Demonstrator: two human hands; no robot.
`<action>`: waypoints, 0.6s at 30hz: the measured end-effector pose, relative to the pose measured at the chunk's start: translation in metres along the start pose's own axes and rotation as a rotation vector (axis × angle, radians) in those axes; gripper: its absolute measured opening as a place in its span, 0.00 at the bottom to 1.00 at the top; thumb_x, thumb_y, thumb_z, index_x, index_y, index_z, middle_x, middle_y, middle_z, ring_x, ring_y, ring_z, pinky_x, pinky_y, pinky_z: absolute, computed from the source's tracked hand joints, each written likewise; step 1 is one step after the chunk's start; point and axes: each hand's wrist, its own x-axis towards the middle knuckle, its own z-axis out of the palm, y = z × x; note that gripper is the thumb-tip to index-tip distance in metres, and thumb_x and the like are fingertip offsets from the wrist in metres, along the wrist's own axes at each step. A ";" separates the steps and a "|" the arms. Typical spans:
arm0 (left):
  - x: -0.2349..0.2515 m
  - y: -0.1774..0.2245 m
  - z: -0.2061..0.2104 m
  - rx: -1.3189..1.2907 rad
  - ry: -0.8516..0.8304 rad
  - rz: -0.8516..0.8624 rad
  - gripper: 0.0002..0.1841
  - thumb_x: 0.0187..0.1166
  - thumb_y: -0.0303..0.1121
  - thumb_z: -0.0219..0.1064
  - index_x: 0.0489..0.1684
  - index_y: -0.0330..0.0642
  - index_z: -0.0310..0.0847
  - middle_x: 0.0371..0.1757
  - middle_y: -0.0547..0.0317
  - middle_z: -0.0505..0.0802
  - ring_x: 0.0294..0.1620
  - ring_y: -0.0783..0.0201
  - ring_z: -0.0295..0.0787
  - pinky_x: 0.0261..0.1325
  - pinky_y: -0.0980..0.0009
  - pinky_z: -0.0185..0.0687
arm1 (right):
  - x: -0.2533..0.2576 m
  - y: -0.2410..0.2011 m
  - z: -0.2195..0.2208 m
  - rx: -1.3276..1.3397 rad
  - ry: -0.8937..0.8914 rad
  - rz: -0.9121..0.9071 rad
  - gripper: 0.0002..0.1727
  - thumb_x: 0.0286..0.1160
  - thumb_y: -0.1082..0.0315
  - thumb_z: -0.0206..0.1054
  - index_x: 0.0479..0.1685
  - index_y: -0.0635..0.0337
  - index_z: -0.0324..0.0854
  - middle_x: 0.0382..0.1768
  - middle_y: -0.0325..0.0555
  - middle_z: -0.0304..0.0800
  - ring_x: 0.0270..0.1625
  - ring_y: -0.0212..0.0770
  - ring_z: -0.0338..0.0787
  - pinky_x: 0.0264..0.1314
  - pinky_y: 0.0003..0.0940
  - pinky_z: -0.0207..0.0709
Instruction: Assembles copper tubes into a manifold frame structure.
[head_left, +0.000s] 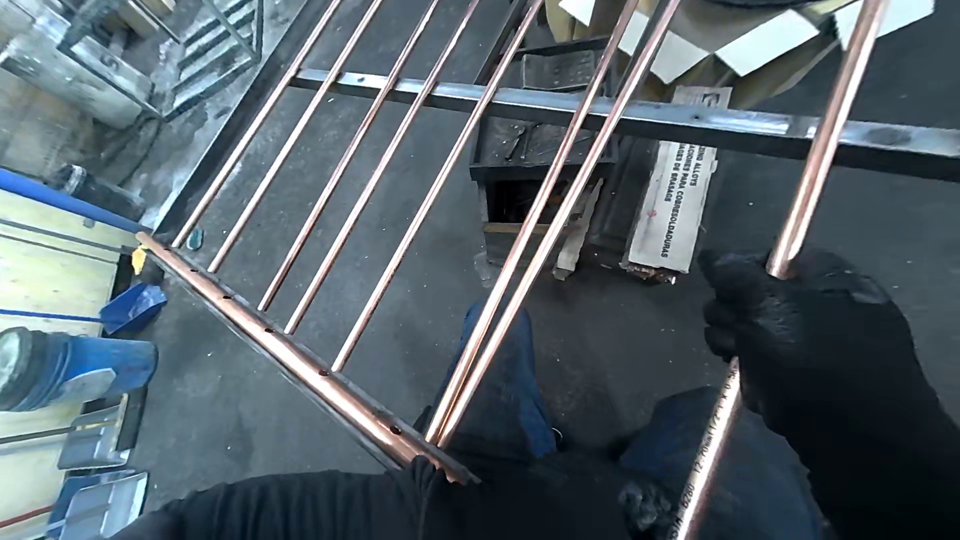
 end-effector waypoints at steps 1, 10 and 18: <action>0.000 0.000 0.000 -0.002 -0.004 -0.001 0.17 0.77 0.47 0.75 0.51 0.45 0.82 0.38 0.64 0.88 0.37 0.71 0.84 0.43 0.72 0.83 | 0.000 -0.001 0.001 0.027 0.000 0.011 0.10 0.83 0.52 0.66 0.43 0.46 0.75 0.20 0.31 0.70 0.14 0.27 0.67 0.15 0.25 0.64; 0.002 0.000 0.001 0.007 0.003 0.030 0.18 0.75 0.46 0.77 0.52 0.44 0.82 0.39 0.63 0.89 0.38 0.71 0.85 0.45 0.72 0.84 | 0.007 -0.001 -0.001 0.310 -0.108 0.155 0.08 0.87 0.59 0.60 0.37 0.44 0.80 0.13 0.28 0.66 0.09 0.23 0.59 0.09 0.17 0.57; 0.006 -0.001 -0.001 0.007 -0.023 0.022 0.18 0.74 0.47 0.78 0.49 0.45 0.83 0.37 0.64 0.88 0.38 0.73 0.85 0.44 0.73 0.84 | 0.019 0.013 -0.014 0.626 -0.456 0.113 0.19 0.85 0.61 0.49 0.20 0.43 0.75 0.09 0.27 0.60 0.08 0.21 0.56 0.08 0.15 0.54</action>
